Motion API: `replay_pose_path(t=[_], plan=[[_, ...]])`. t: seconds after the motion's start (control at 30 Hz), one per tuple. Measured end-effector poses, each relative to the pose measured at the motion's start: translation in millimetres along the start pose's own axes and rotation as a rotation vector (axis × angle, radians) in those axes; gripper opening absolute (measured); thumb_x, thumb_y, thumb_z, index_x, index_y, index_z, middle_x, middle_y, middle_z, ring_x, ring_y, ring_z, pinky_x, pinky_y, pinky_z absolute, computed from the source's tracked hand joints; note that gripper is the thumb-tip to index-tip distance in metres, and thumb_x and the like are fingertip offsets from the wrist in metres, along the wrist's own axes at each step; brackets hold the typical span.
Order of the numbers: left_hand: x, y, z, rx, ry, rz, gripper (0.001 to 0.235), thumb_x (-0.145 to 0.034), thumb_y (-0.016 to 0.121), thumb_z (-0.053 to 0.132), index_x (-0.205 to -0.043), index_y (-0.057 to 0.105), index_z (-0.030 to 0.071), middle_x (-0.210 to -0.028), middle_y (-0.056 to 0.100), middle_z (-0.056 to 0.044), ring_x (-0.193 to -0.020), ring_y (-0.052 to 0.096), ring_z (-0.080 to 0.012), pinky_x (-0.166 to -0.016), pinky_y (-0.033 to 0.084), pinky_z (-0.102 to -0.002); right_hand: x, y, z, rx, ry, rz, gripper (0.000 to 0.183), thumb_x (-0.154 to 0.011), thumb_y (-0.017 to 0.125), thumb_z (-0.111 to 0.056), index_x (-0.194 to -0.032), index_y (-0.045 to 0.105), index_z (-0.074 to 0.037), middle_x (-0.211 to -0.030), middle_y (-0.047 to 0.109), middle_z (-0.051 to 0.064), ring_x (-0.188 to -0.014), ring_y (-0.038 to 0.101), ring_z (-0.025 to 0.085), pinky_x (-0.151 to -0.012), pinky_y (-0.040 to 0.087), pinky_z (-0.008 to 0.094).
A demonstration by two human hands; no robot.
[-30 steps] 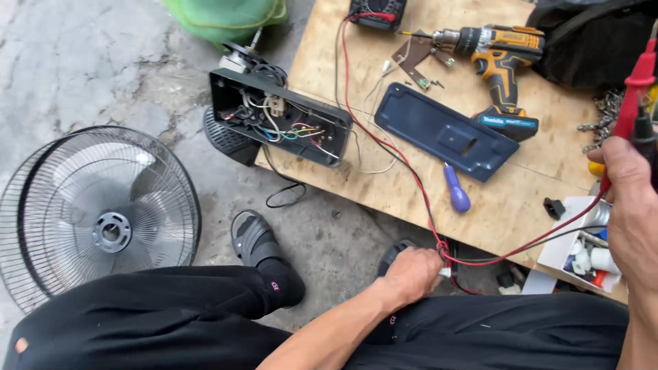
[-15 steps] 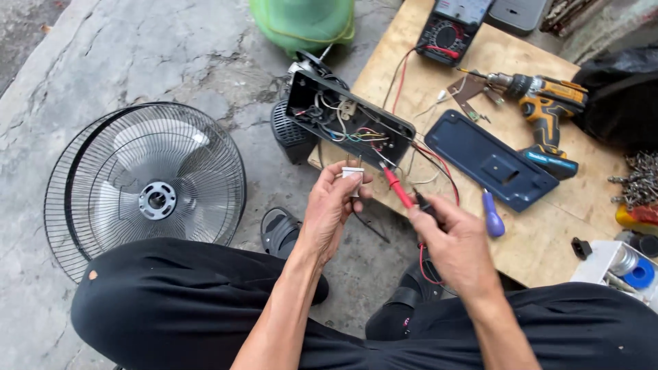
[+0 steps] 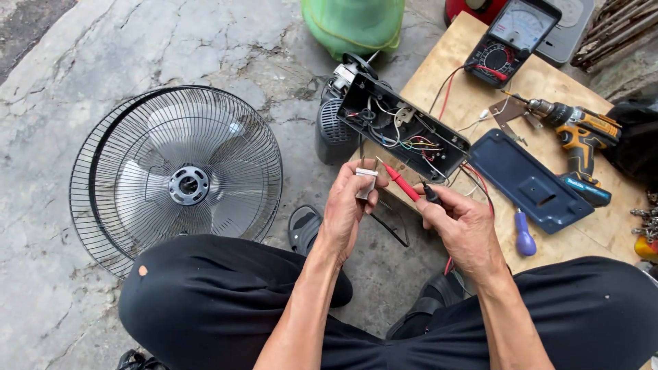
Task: The person uses a screwdriver to remove screws from the back of a fan base and opens the casing. They then use a multimeter to test the internal wiring and components of the fan.
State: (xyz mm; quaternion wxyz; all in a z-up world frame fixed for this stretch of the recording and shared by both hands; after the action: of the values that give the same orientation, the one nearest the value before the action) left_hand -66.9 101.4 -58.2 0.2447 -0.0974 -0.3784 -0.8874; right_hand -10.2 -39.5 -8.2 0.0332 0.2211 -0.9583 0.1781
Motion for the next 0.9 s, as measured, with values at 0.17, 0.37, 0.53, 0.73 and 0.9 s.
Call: replay_pose_path(t=[0.17,0.37,0.53,0.73,0.9], plan=[[2,-7,1,-0.018,0.012,0.042,0.031,-0.077,0.049,0.015,-0.105,0.050,0.002,-0.076,0.057,-0.014,-0.054,0.043,-0.0103,-0.042,0.029,-0.018,-1,-1,8,0.084,-0.042,0.002,0.019,-0.077,0.061,-0.010,-0.095,0.067,-0.009,-0.051,0.053,0.005,-0.051,0.044,0.008,-0.047,0.037,0.020],[-1,-11,-5,-0.101,0.016,0.089,0.028,-0.081,0.048,0.022,-0.100,0.054,0.002,-0.073,0.055,-0.014,-0.051,0.041,-0.0094,-0.037,0.025,-0.017,0,4,1,0.131,-0.035,-0.032,0.021,-0.074,0.063,-0.010,-0.095,0.069,-0.013,-0.051,0.056,0.005,-0.055,0.046,0.009,-0.052,0.041,0.022],[-6,-21,-19,-0.146,0.059,0.131,0.021,-0.081,0.055,0.019,-0.095,0.057,0.003,-0.069,0.053,-0.011,-0.051,0.045,-0.0105,-0.038,0.027,-0.016,-2,4,5,0.135,0.037,-0.063,0.022,-0.073,0.064,-0.010,-0.093,0.072,-0.016,-0.050,0.058,0.006,-0.057,0.049,0.010,-0.055,0.044,0.024],[-1,-5,-6,-0.231,-0.046,0.041,0.016,-0.081,0.054,0.024,-0.089,0.054,0.010,-0.058,0.046,0.000,-0.050,0.041,-0.0041,-0.043,0.026,-0.018,2,-3,22,0.141,0.264,-0.073,0.026,-0.073,0.065,-0.013,-0.098,0.072,-0.009,-0.061,0.052,0.001,-0.058,0.043,0.010,-0.055,0.034,0.021],[0,0,-6,-0.188,-0.030,0.024,0.013,-0.080,0.058,0.019,-0.086,0.053,0.010,-0.057,0.049,-0.002,-0.049,0.044,-0.0048,-0.042,0.028,-0.017,9,-4,24,0.067,0.345,-0.104,0.027,-0.074,0.062,-0.013,-0.100,0.070,-0.007,-0.060,0.057,0.006,-0.059,0.046,0.011,-0.057,0.036,0.021]])
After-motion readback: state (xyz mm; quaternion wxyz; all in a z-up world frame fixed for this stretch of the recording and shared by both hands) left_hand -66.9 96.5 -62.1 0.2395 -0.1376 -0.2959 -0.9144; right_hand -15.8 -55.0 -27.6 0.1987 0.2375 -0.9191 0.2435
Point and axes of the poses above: each hand's wrist, its own x-axis away from the middle knuckle, its own y-axis out of the palm, z = x × y, the point moved 6 cm from there along -x, towards the middle knuckle
